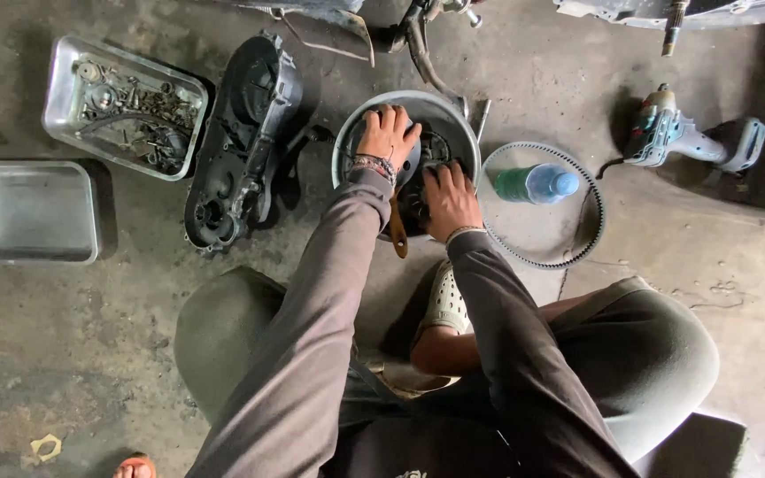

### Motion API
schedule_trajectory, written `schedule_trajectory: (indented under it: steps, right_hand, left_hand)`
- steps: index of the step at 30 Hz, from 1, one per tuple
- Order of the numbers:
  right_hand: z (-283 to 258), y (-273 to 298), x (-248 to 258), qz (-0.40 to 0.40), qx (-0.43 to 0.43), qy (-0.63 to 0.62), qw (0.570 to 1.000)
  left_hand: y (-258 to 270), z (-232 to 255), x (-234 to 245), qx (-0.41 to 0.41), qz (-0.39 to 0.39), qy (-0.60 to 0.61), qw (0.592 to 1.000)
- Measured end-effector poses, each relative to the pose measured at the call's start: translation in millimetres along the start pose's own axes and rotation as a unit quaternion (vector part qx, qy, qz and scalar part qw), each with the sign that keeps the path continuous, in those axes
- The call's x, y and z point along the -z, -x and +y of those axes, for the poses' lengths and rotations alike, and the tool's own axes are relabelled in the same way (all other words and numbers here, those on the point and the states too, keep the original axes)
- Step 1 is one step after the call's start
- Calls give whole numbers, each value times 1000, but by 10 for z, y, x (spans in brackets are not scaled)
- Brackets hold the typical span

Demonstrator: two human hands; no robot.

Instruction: The person sits on the floor and scrubs various disassembled mechanical parts, including a circular metal plate and a gear, using a brush and a bucket of liquid. The person handles the parts one at a time, scrubbing them thoroughly before placing them back into the bucket.

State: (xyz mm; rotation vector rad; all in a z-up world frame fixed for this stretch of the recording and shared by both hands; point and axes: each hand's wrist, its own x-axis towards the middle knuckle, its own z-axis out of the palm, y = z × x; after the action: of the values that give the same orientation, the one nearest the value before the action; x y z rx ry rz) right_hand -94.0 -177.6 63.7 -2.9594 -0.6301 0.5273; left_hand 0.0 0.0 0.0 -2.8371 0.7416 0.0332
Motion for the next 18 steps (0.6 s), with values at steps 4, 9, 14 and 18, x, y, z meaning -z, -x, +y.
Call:
schedule_trajectory:
  steps: [4,9,14,18]
  right_hand:
    - [-26,-7,59,-18,4,-14,1000]
    - [-100,71,367,-32,6,-33,999]
    - [-87,181,335,11,-14,-4,1000]
    - [-112,147,117,129,2,-4,992]
  left_hand:
    - [-63,-66,-71,-14,-28,19,999]
    - [-43,-180,157,-56,-113,26,992]
    - [202,-334,1134,-71,-121,27,990]
    - [281,-374,1350,-55,-117,15,991]
